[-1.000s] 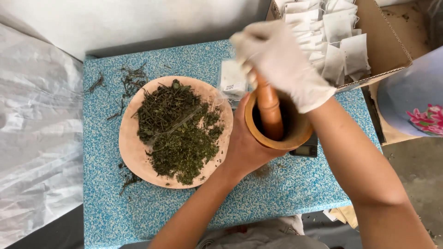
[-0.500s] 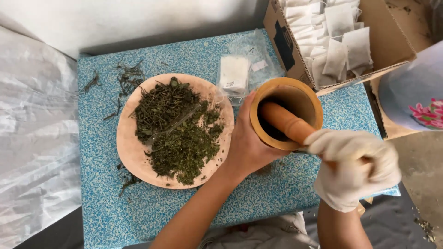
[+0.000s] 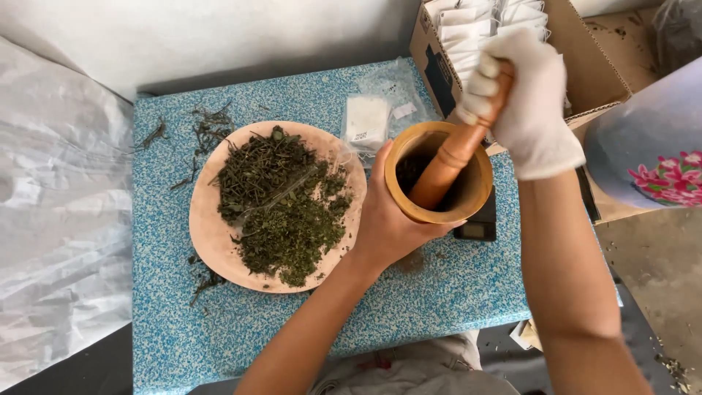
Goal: Sorting through dried tea leaves on a plate to remove debris and then grinding them into a powder using a wooden mortar and pestle.
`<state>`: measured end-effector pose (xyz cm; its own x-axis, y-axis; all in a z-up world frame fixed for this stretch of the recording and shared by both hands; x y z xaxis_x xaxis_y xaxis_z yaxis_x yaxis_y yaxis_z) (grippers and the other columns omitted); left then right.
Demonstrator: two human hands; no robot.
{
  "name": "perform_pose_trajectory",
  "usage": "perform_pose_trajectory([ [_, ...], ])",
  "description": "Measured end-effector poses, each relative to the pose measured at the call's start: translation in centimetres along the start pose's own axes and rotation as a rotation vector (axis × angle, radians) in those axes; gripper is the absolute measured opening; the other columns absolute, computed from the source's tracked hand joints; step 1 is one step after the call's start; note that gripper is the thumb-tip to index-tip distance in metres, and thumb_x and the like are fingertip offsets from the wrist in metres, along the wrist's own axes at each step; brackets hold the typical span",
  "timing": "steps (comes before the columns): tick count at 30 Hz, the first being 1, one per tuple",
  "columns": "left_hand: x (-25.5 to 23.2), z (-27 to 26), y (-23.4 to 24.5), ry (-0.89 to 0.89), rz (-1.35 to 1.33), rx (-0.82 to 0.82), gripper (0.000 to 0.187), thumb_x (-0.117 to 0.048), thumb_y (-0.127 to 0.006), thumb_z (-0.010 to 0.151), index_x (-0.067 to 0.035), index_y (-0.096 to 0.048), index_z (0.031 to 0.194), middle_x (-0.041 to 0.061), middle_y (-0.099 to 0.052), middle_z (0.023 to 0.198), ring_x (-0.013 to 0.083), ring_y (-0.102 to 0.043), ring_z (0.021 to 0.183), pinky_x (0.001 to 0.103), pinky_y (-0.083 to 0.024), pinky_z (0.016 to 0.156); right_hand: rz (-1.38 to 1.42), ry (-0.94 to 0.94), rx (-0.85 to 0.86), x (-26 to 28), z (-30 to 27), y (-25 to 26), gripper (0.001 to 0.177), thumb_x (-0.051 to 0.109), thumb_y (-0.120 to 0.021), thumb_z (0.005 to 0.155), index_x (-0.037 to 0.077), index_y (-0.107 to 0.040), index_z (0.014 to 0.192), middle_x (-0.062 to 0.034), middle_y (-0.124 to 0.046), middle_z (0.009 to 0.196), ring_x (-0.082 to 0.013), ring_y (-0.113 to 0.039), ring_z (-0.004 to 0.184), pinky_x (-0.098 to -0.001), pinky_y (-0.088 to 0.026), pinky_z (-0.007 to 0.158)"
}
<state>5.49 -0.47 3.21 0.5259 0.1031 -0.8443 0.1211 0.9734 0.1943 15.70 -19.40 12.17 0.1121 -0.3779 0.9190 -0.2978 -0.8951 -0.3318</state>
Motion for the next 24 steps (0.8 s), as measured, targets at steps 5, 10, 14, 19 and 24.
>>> perform_pose_trajectory([
  [5,-0.6,0.7,-0.1,-0.049,-0.085,0.025,0.138,-0.033,-0.106,0.077,-0.007,-0.014,0.176,0.023,-0.041,0.178,0.0430,-0.045,0.169,0.058,-0.044,0.141,-0.613,0.028,0.307,0.1,0.4,-8.1,0.025,0.018,-0.055,0.092,0.009,-0.049,0.070,-0.0049,-0.045,0.061,-0.0158,-0.044,0.048,-0.0336,-0.050,0.045],
  [10,-0.1,1.3,-0.4,0.058,-0.067,0.075,0.106,-0.041,-0.101,0.073,-0.005,-0.044,0.155,0.015,-0.064,0.151,0.0359,-0.066,0.143,0.050,-0.059,0.118,-1.148,0.138,0.494,-0.4,-6.1,-13.6,0.032,0.012,-0.058,0.107,0.011,-0.066,0.076,-0.0042,-0.068,0.063,-0.0133,-0.068,0.054,-0.0267,-0.051,0.051],
  [14,1.8,0.7,-0.9,-0.023,0.020,0.072,0.086,-0.041,-0.097,0.082,-0.006,-0.053,0.147,0.013,-0.066,0.144,0.0357,-0.065,0.140,0.049,-0.054,0.121,-1.185,0.901,0.520,-2.4,-11.0,-12.5,0.025,0.012,-0.069,0.100,0.016,-0.059,0.077,0.0074,-0.055,0.056,-0.0117,-0.054,0.045,-0.0335,-0.052,0.047],
  [19,4.7,-1.2,-1.5,0.058,0.039,0.067,0.106,-0.038,-0.086,0.099,-0.003,-0.017,0.172,0.020,-0.036,0.176,0.0391,-0.038,0.167,0.052,-0.033,0.140,-1.370,0.979,0.570,-2.6,-15.8,-7.3,0.048,0.032,-0.051,0.111,0.019,-0.051,0.065,0.0025,-0.055,0.062,-0.0182,-0.057,0.051,-0.0373,-0.036,0.047],
  [24,3.0,-0.8,-1.0,0.248,-0.008,0.099,0.150,-0.054,-0.098,0.069,-0.004,-0.007,0.178,0.022,-0.019,0.188,0.0410,-0.024,0.176,0.059,-0.028,0.141,-0.710,0.859,1.088,-5.2,-16.1,1.3,0.028,0.018,-0.069,0.095,-0.007,-0.065,0.105,-0.0241,-0.076,0.111,-0.0411,-0.079,0.107,-0.0594,-0.072,0.106],
])
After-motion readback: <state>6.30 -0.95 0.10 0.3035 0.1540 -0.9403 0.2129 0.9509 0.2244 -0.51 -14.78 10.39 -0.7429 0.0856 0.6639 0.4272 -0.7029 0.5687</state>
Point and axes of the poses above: each hand's wrist, its own z-axis towards the middle knuckle, its own y-axis out of the back of the hand, x = y × z, the point moved 7 cm from there along z, towards the middle knuckle
